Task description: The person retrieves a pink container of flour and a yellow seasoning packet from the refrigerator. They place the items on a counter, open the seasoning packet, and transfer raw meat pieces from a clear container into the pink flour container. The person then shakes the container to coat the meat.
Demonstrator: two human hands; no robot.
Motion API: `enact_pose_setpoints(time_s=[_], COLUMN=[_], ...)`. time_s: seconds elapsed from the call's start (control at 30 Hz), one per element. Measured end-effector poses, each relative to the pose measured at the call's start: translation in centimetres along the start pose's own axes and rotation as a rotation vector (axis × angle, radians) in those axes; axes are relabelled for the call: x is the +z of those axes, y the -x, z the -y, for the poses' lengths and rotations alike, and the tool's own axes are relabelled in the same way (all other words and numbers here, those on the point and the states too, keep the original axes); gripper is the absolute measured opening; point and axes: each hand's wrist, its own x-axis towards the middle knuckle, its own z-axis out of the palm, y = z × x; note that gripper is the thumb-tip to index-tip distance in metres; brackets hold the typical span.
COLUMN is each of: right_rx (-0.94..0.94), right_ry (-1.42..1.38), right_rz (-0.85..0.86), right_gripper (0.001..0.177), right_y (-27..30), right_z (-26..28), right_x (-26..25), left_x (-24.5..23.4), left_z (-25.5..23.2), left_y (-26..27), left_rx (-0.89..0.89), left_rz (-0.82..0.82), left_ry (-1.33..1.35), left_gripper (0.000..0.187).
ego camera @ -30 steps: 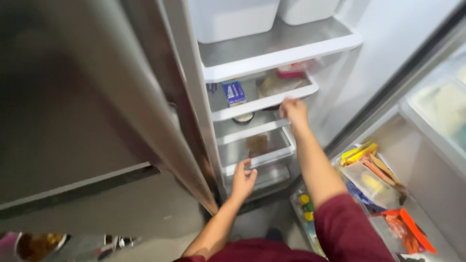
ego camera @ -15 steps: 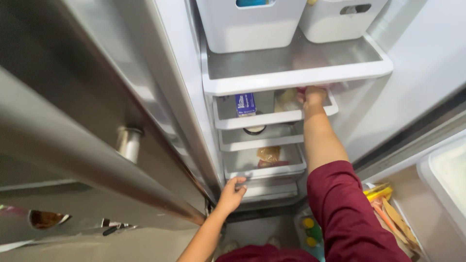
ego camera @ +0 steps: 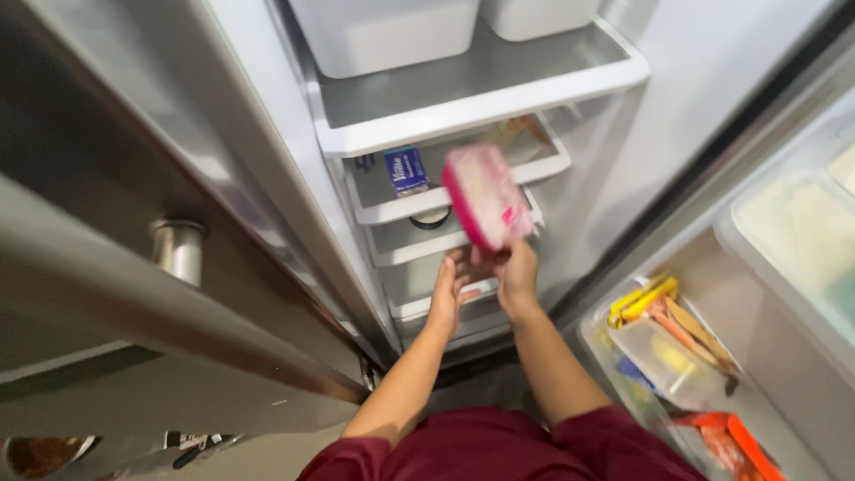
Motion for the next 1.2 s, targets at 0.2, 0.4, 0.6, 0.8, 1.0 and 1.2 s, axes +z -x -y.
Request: enact_pose_setpoints(time_s=[0.2,0.4,0.6,0.8,1.0,1.2], right_rx=[0.234,-0.098,-0.757,-0.856,-0.872,-0.829], right_ry=[0.285,1.449,1.503,1.511,1.555,1.586], right_rz=[-0.018,-0.155,0.127,0.069,0.100,0.103], right_gripper=[0.033,0.047,0.048,0.030,0.028,0.028], right_y=[8.4,16.4,20.2,21.7,23.3,27.2], right_z=[-1.8,3.4,3.6,-1.0,-1.5,0.1], right_x=[-5.6,-4.2,-2.0,-3.7,-6.0,-9.7], left_x=[1.6,2.2,3.0,1.1,0.3,1.7], left_z=[0.6,3.2,4.4,3.9,5.7,9.0], left_y=[0.4,2.7,5.5,8.3,9.9,13.8], left_rx=[0.075,-0.055,-0.184,-0.285,-0.353,-0.398], left_rz=[0.226,0.166,0.086,-0.046,-0.088,-0.083], left_ry=[0.474,0.411,0.333,0.165,0.127,0.085], left_gripper=[0.104,0.109,0.101,0.105,0.106,0.104])
